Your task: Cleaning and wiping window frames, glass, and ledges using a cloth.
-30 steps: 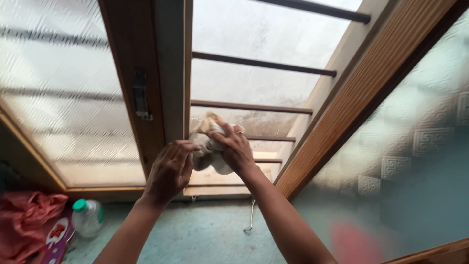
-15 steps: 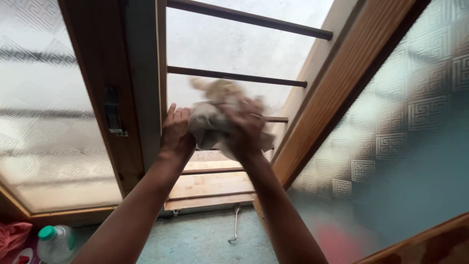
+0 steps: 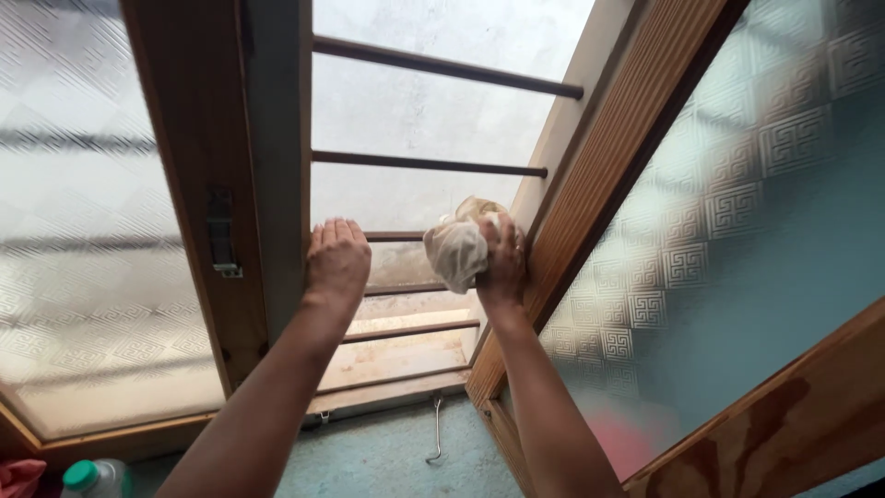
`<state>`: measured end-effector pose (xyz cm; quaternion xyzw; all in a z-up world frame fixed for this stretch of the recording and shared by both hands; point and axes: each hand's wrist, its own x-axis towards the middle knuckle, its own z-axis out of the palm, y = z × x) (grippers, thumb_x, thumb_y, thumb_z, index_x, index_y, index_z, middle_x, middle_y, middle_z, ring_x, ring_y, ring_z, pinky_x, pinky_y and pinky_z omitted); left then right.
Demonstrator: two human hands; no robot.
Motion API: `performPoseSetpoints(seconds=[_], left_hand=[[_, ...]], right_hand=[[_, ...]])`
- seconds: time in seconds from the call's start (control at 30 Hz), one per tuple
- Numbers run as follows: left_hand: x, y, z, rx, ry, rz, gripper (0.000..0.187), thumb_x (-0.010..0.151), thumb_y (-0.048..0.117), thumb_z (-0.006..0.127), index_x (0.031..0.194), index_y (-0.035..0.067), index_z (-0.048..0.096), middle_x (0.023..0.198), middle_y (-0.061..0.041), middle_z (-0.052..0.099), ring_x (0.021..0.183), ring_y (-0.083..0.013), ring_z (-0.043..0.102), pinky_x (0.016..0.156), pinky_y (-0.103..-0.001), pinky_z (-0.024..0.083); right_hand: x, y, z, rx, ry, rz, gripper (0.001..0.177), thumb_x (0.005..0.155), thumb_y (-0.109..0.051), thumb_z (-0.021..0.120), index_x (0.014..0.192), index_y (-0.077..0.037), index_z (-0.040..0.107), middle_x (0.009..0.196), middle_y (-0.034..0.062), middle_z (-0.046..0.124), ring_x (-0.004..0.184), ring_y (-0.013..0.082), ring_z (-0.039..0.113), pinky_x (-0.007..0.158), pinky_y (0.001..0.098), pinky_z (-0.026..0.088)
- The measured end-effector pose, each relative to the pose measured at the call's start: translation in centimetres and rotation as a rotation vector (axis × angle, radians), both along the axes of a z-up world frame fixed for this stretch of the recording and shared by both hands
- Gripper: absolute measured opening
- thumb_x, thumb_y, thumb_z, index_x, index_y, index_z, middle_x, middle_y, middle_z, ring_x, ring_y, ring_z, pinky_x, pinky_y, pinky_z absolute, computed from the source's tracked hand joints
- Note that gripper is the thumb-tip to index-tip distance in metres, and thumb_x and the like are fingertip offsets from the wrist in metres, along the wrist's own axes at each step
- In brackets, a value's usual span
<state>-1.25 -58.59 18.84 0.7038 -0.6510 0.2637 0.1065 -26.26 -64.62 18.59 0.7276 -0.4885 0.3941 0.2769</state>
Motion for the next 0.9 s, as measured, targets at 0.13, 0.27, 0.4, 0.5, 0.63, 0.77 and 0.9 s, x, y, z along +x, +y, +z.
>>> performPoseSetpoints(seconds=[0.13,0.27,0.4,0.5,0.63,0.77,0.9], left_hand=[[-1.1,2.3,1.8,-0.008,-0.103,0.053,0.059,0.086,0.006,0.071,0.140,-0.002,0.050,0.142,-0.022,0.055,0.131,-0.0298,0.056,0.112,-0.038,0.044],[-0.9,4.3,4.9,0.102,0.065,-0.020,0.051,0.095,0.003,0.059,0.144,-0.005,0.051,0.139,-0.023,0.061,0.127,-0.0298,0.062,0.107,-0.036,0.050],[-1.9,10.7,12.5,0.123,0.329,-0.249,0.026,0.109,0.005,0.045,0.129,0.002,0.061,0.133,-0.015,0.064,0.133,-0.0270,0.059,0.113,-0.036,0.048],[-1.3,5.4,9.8,-0.519,-0.069,-0.104,0.049,0.091,0.008,0.055,0.137,-0.007,0.060,0.144,-0.025,0.055,0.138,-0.0326,0.048,0.116,-0.038,0.036],[-3.0,7.7,13.4,-0.045,-0.294,0.232,0.045,0.092,0.014,0.053,0.132,-0.007,0.059,0.155,-0.030,0.039,0.145,-0.0435,0.034,0.119,-0.051,0.018],[-3.4,8.4,11.5,0.076,-0.220,0.206,0.043,0.090,0.024,0.058,0.126,0.004,0.071,0.162,-0.026,0.036,0.155,-0.0440,0.026,0.129,-0.056,0.000],[-4.4,15.1,16.4,0.402,-0.088,0.039,0.039,0.111,0.019,0.043,0.095,-0.002,0.071,0.106,-0.020,0.078,0.145,-0.0423,0.040,0.127,-0.057,-0.007]], right_hand=[[-1.0,-4.8,-3.4,0.040,-0.365,0.178,0.025,0.096,-0.028,0.063,0.115,-0.012,0.062,0.138,0.0189,0.055,0.122,0.0345,0.059,0.090,0.0457,0.058],[-0.5,-0.6,1.8,0.143,-0.520,0.401,0.026,0.099,-0.031,0.062,0.114,-0.009,0.061,0.131,0.0162,0.059,0.118,0.0269,0.061,0.095,0.0436,0.059],[2.8,-1.3,6.4,-0.096,-0.307,0.406,0.035,0.096,-0.031,0.067,0.122,-0.008,0.060,0.130,0.0187,0.060,0.119,0.0304,0.059,0.099,0.0478,0.055],[5.5,-1.7,7.6,-0.264,-0.174,0.390,0.039,0.096,-0.030,0.068,0.128,-0.008,0.060,0.133,0.0210,0.058,0.122,0.0340,0.056,0.103,0.0513,0.050],[8.7,-0.5,9.8,-0.446,-0.049,0.351,0.044,0.096,-0.029,0.069,0.134,-0.008,0.059,0.136,0.0232,0.057,0.125,0.0376,0.053,0.106,0.0549,0.046],[13.5,4.9,13.0,-0.290,0.128,0.579,0.044,0.091,-0.024,0.072,0.133,-0.017,0.060,0.141,0.0105,0.054,0.134,0.0316,0.052,0.113,0.0596,0.042],[15.4,4.9,13.6,0.108,0.074,0.752,0.041,0.095,-0.016,0.070,0.134,-0.023,0.059,0.154,0.0049,0.047,0.142,0.0273,0.050,0.111,0.0543,0.047]])
